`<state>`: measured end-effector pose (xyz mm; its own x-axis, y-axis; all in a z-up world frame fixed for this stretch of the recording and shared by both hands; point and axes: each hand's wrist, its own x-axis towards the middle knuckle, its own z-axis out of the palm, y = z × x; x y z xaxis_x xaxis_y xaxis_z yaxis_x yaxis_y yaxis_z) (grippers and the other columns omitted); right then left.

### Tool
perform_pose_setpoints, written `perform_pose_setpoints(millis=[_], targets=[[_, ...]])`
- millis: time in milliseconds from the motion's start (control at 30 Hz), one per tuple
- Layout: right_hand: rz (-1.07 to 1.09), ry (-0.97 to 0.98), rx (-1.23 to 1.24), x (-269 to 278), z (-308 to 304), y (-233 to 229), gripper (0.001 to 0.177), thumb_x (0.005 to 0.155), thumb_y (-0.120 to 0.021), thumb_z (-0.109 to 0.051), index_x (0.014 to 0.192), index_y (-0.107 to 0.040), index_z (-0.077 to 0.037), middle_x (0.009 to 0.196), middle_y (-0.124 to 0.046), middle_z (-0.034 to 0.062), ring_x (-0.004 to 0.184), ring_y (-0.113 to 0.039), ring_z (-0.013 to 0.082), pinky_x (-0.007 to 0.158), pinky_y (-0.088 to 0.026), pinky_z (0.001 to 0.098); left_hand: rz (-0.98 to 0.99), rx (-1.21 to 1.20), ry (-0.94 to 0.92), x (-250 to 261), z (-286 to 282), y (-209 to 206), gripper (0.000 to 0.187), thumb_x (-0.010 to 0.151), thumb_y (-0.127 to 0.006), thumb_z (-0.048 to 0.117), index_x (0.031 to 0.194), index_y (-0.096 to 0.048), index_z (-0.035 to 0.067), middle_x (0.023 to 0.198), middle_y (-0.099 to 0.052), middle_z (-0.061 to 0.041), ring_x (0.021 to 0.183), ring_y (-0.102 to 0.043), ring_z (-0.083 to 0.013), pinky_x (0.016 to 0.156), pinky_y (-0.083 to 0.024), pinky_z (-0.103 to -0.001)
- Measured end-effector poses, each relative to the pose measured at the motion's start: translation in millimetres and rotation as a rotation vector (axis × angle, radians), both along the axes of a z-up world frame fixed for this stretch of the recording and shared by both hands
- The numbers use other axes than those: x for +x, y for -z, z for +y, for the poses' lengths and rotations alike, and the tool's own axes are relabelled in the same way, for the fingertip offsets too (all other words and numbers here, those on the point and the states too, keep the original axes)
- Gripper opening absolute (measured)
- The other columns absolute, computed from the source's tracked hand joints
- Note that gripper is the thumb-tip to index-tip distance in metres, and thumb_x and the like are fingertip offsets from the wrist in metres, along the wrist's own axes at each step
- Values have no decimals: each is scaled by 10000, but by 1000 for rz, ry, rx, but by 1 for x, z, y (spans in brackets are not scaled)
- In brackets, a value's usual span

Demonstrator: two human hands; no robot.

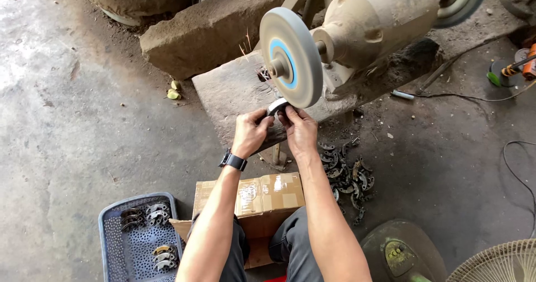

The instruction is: The person grinds small metal parts against a rotating grinding wheel, generating sparks. They repeatedly pick up parts from a pile on the floor, grind them, and place the finished pieces into a blue basket.

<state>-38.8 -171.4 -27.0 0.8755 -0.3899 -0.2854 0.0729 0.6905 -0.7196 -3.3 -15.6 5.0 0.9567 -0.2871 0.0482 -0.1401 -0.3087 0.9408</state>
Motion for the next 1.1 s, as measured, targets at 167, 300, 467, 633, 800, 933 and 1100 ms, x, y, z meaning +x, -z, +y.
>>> perform_pose_setpoints(millis=[167, 300, 467, 633, 800, 933, 1100], targets=[[0, -30, -16, 8, 10, 1, 171, 931, -715, -44, 1090, -729, 16, 1047, -749, 125, 934, -711, 205, 824, -611, 333, -57, -21, -74, -2, 8, -5, 262, 884, -737, 106, 1118, -752, -12, 866, -783, -174, 720, -728, -169, 680, -568, -314], [-6, 6, 36, 8, 3, 7, 163, 935, -724, -32, 1089, -720, 23, 1034, -744, 124, 910, -708, 221, 811, -601, 323, -108, -33, -78, -2, 1, 0, 225, 895, -728, 89, 1090, -753, -22, 857, -777, -177, 716, -723, -162, 679, -563, -317], [-23, -16, 16, 12, 12, 5, 170, 935, -723, -28, 1095, -723, 30, 1036, -744, 128, 908, -714, 225, 804, -612, 325, -79, -51, -106, -2, 7, -4, 228, 890, -733, 84, 1094, -752, -15, 874, -786, -167, 738, -738, -160, 691, -571, -310], [-8, 10, 44, 12, 6, 9, 170, 934, -718, -32, 1095, -721, 23, 1040, -739, 117, 909, -718, 223, 814, -621, 318, -138, -57, -107, -1, -1, 0, 226, 884, -739, 66, 1092, -749, -23, 903, -786, -174, 755, -744, -181, 713, -573, -314], [-35, -2, 36, 16, 10, 17, 160, 978, -702, -22, 1118, -707, 54, 1056, -729, 149, 922, -706, 230, 817, -616, 332, -142, -25, -125, -1, 5, -5, 233, 875, -735, 48, 1093, -753, -33, 904, -774, -189, 766, -762, -225, 719, -579, -326], [39, -106, 77, 10, 25, -12, 193, 951, -666, -23, 1130, -679, 49, 1080, -729, 152, 958, -727, 235, 838, -640, 352, -135, -78, -130, 0, 27, 1, 269, 898, -684, 30, 1157, -735, -21, 949, -789, -167, 841, -786, -217, 767, -597, -312], [5, -96, 68, 2, 13, -6, 213, 951, -667, -16, 1153, -678, 50, 1074, -728, 147, 927, -716, 239, 829, -627, 362, -201, -69, -69, 0, 18, 0, 276, 884, -694, 18, 1152, -733, -31, 969, -781, -188, 851, -785, -220, 773, -594, -320]])
